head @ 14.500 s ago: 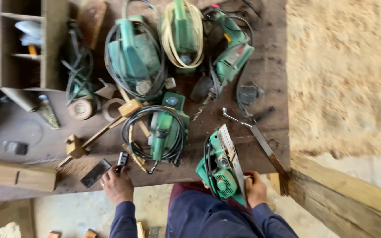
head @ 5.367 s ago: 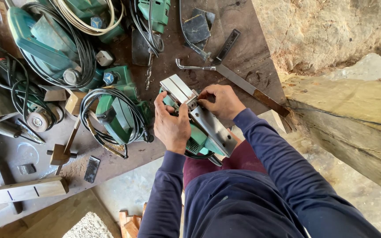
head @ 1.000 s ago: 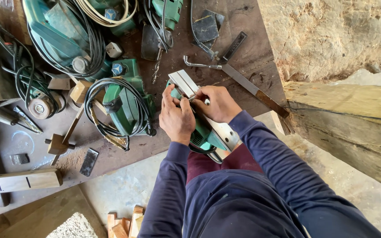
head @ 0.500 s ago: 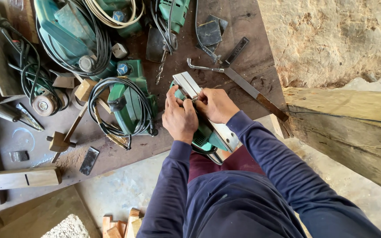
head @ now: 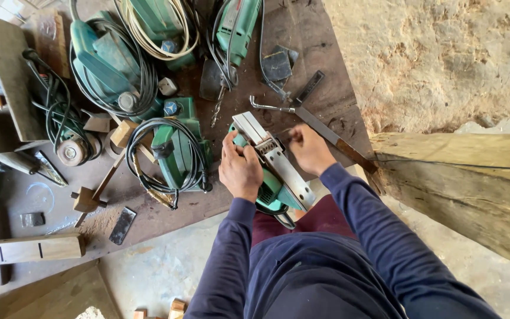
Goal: The person fits a blade into an electric hand planer at a workbench. They pick up a small wrench, loosen the planer's blade clamp, slide the metal blade into place, press it against the guide, and repeatedly tighten and re-check the fastener by hand.
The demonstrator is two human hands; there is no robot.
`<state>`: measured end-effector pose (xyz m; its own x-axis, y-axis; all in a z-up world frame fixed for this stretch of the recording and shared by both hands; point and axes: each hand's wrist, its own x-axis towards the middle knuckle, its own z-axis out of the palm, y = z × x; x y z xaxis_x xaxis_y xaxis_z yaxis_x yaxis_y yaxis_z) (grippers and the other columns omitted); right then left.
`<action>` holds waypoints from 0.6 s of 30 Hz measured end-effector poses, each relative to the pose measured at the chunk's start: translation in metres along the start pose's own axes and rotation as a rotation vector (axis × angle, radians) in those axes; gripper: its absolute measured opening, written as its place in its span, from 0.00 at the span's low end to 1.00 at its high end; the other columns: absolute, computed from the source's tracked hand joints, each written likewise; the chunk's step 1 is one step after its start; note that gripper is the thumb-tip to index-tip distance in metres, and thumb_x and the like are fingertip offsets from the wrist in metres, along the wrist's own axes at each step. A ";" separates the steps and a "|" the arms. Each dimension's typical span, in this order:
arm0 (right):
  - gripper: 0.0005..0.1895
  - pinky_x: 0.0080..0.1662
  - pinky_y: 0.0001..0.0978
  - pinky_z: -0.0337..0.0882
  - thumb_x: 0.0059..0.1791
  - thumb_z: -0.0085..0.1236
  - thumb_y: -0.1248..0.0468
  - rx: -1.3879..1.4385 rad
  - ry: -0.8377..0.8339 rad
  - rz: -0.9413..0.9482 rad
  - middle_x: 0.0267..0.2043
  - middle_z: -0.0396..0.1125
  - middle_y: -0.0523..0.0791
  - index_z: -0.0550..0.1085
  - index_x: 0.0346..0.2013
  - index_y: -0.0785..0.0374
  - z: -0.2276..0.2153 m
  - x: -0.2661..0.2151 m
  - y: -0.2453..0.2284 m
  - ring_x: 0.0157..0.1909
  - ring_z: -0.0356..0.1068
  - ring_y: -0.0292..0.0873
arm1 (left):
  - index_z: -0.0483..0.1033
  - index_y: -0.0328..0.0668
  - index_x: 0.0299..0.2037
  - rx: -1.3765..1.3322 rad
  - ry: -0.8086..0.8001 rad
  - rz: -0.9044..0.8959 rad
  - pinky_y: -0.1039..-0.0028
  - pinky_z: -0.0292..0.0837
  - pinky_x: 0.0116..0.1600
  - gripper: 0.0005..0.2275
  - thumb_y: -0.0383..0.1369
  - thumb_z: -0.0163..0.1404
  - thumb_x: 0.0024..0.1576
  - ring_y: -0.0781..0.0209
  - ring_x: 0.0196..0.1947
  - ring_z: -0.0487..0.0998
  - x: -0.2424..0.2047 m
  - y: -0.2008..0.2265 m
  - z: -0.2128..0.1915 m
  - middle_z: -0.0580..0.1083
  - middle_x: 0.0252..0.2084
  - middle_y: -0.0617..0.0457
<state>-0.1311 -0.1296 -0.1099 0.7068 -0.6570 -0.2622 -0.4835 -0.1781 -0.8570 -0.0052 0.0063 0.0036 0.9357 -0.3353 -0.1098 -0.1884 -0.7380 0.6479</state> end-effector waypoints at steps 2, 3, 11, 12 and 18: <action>0.14 0.49 0.39 0.75 0.49 0.52 0.68 0.017 -0.003 0.008 0.44 0.74 0.53 0.73 0.48 0.68 0.001 -0.011 0.025 0.45 0.76 0.49 | 0.72 0.50 0.58 0.008 0.010 0.037 0.61 0.68 0.45 0.19 0.34 0.46 0.55 0.55 0.34 0.76 -0.005 -0.003 0.000 0.73 0.32 0.59; 0.15 0.49 0.37 0.75 0.49 0.49 0.71 0.033 -0.010 0.020 0.45 0.74 0.52 0.72 0.50 0.68 0.001 -0.016 0.039 0.46 0.77 0.48 | 0.72 0.49 0.58 0.017 0.017 0.070 0.61 0.67 0.45 0.19 0.34 0.47 0.55 0.55 0.34 0.76 -0.007 -0.003 0.001 0.73 0.32 0.59; 0.12 0.43 0.34 0.75 0.49 0.60 0.70 0.101 0.101 0.119 0.40 0.76 0.50 0.72 0.47 0.66 -0.007 -0.039 -0.001 0.40 0.78 0.45 | 0.71 0.45 0.59 0.174 0.022 0.384 0.57 0.65 0.52 0.20 0.33 0.50 0.54 0.49 0.48 0.73 0.007 0.008 -0.016 0.72 0.47 0.49; 0.11 0.42 0.34 0.75 0.48 0.64 0.69 0.072 0.144 0.066 0.39 0.76 0.50 0.74 0.44 0.66 -0.008 -0.036 -0.005 0.40 0.77 0.45 | 0.71 0.43 0.59 0.211 0.051 0.543 0.55 0.63 0.56 0.22 0.32 0.51 0.53 0.47 0.54 0.70 0.015 0.014 -0.020 0.71 0.51 0.45; 0.13 0.45 0.32 0.75 0.46 0.57 0.76 0.251 0.014 -0.181 0.40 0.76 0.51 0.80 0.43 0.66 -0.001 -0.020 -0.022 0.41 0.77 0.44 | 0.74 0.46 0.54 0.312 -0.230 1.021 0.54 0.57 0.70 0.16 0.33 0.50 0.55 0.49 0.64 0.69 0.060 0.009 -0.020 0.72 0.57 0.51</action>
<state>-0.1350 -0.1138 -0.0853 0.7617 -0.6416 -0.0905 -0.2067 -0.1083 -0.9724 0.0549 -0.0088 0.0181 0.2233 -0.9515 0.2114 -0.9419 -0.1548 0.2980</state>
